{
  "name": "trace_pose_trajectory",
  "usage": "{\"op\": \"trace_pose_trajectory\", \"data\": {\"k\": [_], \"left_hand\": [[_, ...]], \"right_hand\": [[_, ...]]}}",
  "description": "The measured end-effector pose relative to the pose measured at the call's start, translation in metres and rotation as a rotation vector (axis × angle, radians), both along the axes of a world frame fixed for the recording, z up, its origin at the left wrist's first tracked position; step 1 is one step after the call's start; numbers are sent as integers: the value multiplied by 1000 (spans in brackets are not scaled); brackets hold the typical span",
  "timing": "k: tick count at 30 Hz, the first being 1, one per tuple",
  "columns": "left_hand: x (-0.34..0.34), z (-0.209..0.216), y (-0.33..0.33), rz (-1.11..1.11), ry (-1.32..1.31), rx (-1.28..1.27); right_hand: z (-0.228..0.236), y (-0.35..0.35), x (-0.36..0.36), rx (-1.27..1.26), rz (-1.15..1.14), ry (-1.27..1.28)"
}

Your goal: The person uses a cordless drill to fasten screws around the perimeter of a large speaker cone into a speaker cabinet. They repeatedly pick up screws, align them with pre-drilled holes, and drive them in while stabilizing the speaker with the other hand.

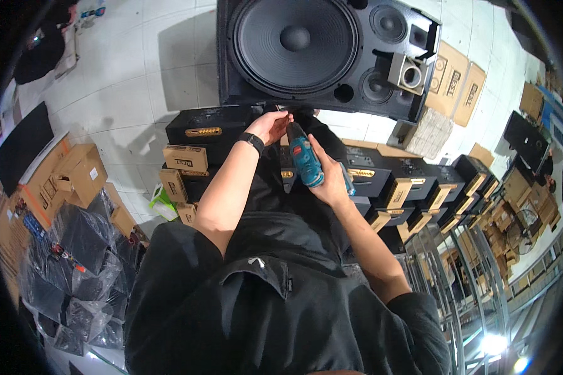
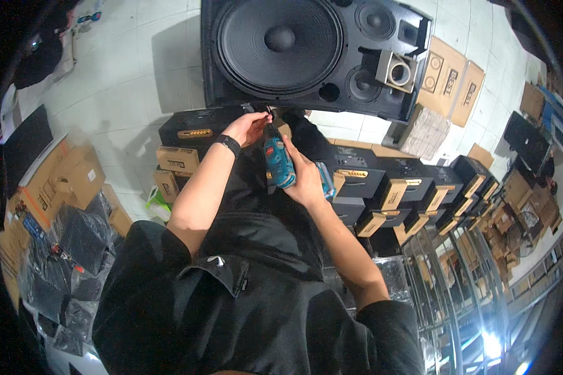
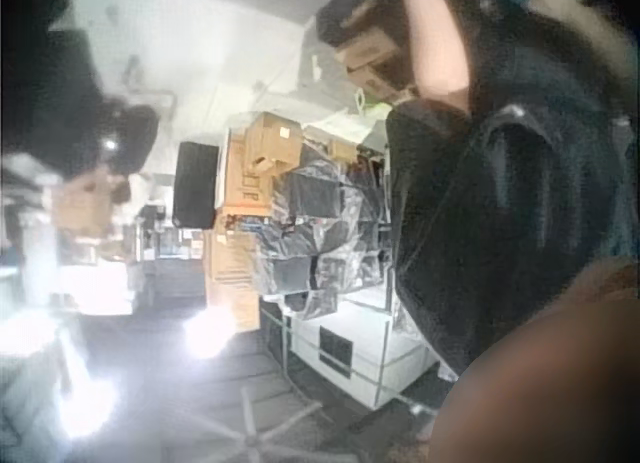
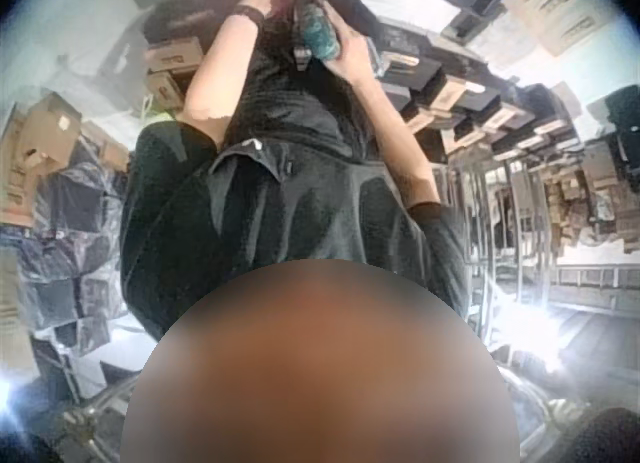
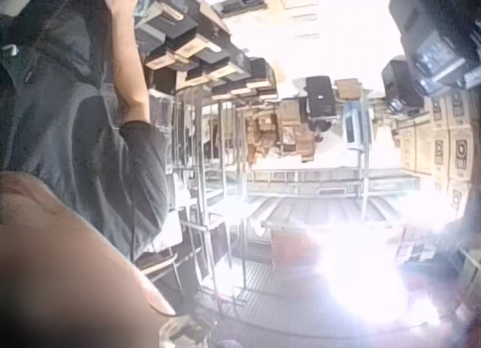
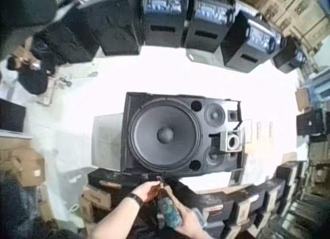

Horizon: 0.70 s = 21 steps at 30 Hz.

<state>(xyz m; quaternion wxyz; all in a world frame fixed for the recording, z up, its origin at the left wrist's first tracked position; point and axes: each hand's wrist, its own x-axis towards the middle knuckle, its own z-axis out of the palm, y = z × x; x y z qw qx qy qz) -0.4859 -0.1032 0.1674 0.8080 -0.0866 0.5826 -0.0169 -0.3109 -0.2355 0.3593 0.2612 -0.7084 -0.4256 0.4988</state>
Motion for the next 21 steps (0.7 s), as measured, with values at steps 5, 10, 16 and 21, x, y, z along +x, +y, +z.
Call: {"op": "trace_pose_trajectory", "data": {"k": [5,10,16,21], "left_hand": [[19,-65,-26,-45,-17,18],[73,-87,-33,11,-28,23],[160,-95,-35,-6,-60,112],[197,-95,-28,59,3,184]], "right_hand": [[-64,-7,-16,-154,-288,25],[-87,-24,-2,-139,-382,-42],[-105,-22,52,-59,-447,-217],[-117,-16,94,-190,-483,-67]]}}
